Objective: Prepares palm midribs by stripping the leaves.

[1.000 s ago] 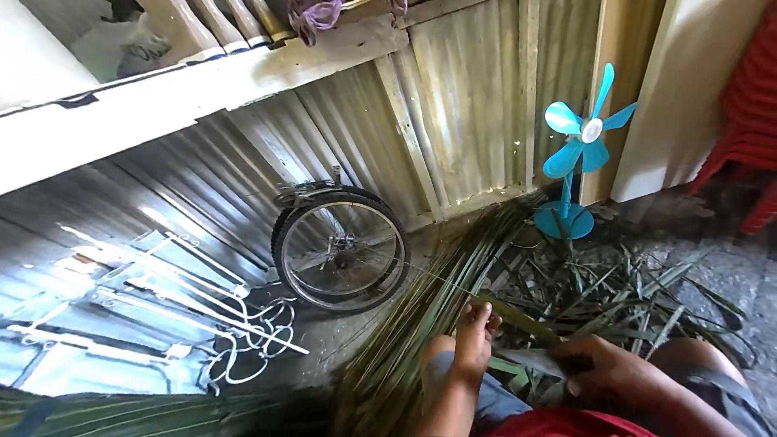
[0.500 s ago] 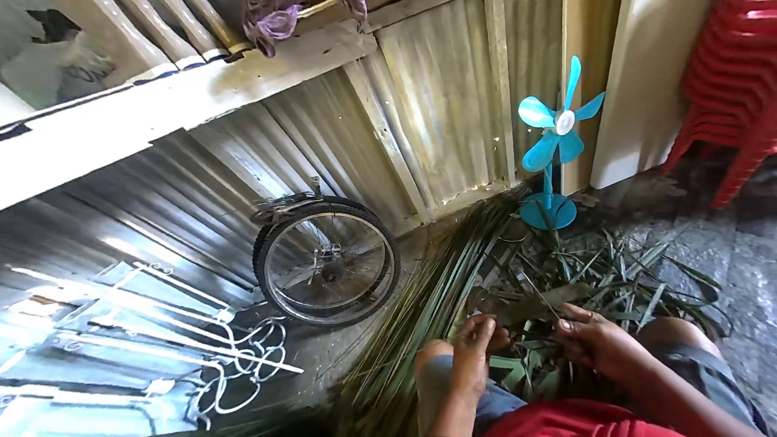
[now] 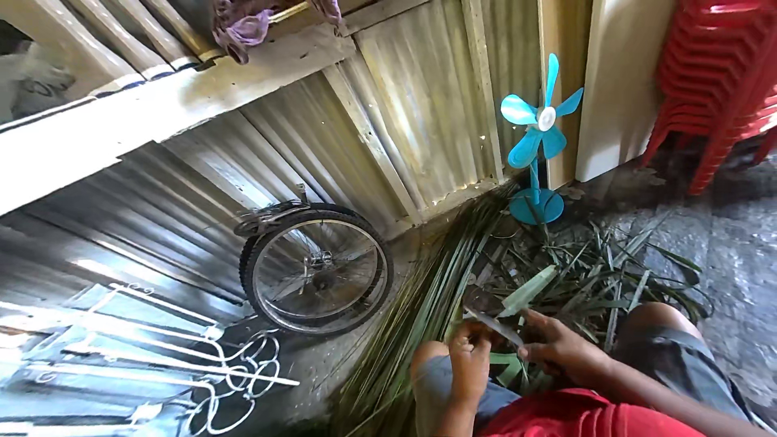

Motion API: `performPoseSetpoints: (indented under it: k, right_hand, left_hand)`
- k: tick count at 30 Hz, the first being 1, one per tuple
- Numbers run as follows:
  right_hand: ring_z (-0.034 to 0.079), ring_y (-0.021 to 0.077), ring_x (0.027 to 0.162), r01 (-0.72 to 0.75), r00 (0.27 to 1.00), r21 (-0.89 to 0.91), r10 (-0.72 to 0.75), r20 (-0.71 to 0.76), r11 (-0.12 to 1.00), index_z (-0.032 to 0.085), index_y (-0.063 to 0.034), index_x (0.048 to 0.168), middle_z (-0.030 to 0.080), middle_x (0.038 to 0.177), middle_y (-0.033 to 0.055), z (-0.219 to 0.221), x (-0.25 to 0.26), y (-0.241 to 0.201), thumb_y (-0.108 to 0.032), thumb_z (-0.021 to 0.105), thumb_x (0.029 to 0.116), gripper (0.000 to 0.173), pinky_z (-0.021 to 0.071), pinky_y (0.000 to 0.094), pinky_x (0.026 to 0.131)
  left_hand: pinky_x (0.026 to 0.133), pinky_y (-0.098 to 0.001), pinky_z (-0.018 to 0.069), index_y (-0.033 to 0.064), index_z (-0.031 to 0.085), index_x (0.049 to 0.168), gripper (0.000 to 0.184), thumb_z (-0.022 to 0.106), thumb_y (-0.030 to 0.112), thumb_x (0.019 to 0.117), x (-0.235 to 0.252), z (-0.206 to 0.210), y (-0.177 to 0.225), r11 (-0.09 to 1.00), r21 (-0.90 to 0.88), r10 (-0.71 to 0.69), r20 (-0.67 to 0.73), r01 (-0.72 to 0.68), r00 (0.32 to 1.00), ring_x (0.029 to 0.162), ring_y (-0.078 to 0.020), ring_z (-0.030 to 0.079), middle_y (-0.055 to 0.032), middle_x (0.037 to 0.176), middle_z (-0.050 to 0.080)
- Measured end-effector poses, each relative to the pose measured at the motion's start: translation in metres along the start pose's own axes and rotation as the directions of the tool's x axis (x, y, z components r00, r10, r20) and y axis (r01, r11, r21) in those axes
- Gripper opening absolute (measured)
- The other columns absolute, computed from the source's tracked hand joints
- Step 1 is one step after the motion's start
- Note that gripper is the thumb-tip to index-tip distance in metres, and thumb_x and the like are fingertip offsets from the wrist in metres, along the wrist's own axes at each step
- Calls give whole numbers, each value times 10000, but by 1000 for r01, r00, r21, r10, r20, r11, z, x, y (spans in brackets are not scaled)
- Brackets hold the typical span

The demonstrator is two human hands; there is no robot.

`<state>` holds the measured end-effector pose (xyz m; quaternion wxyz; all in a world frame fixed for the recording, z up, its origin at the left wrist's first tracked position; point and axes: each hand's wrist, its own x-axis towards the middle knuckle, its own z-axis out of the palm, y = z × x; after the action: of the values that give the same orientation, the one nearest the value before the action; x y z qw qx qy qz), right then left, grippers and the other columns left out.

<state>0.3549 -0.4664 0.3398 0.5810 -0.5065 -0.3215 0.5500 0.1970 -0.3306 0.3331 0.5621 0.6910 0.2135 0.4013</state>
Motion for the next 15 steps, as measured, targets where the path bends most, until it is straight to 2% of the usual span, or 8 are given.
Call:
performPoseSetpoints:
  k: [3,5,7,9,11,13,15]
  right_hand:
    - [520,96,548,22,1000,-15,-22,22,1000,511,-145,1361,645,863,29,3,3,3,-180,780,859,571,433,259,471]
    - [554,100,577,48,999,-42,-48,-4,998,514,-129,1336,654,862,26,0,3,5,-171,799,837,576,447,259,482]
    - [611,108,653,66,997,-71,-70,-45,995,421,-92,1497,673,909,34,-2,4,7,-160,808,826,777,505,272,541]
    - [641,111,706,77,994,-103,-84,-66,992,369,-76,1539,684,932,35,-2,6,9,-161,814,817,852,537,280,597]
    - [634,121,689,64,987,-91,-76,-142,994,361,-75,1559,689,959,59,-4,10,11,-147,807,835,853,533,286,579]
    - [616,136,664,36,960,-42,-46,-277,998,345,-87,1574,688,1015,97,-14,16,13,-126,768,884,810,524,304,552]
    - [533,128,590,-1,906,5,3,-424,1000,347,-134,1585,668,1009,114,-37,23,17,-131,744,925,769,459,304,501]
  left_hand:
    - [764,-281,620,-17,699,934,146,614,-113,863,-3,2,-1,1000,-8,-1,3,1,1000,796,-96,710,-44,852,731]
    - [770,-300,620,-21,698,931,161,586,-118,869,-6,1,0,994,-79,-70,4,70,998,805,-118,715,-62,856,731]
    - [788,-301,617,-20,704,917,151,585,-107,884,-9,1,2,985,-123,-124,-9,122,992,819,-121,711,-64,866,727]
    - [784,-307,621,-21,709,905,132,601,-96,891,-12,1,1,980,-148,-138,-22,134,990,812,-132,717,-75,864,733]
    - [780,-348,635,-44,689,917,78,617,-66,939,-13,-1,3,973,-170,-160,-12,156,987,809,-186,735,-128,895,740]
    - [789,-395,654,-64,669,956,95,579,-60,983,-16,-3,11,959,-217,-181,17,181,983,829,-259,765,-186,984,757]
    - [785,-402,657,-62,668,959,104,568,-66,988,-20,-6,13,957,-230,-178,21,178,984,824,-273,768,-193,995,758]
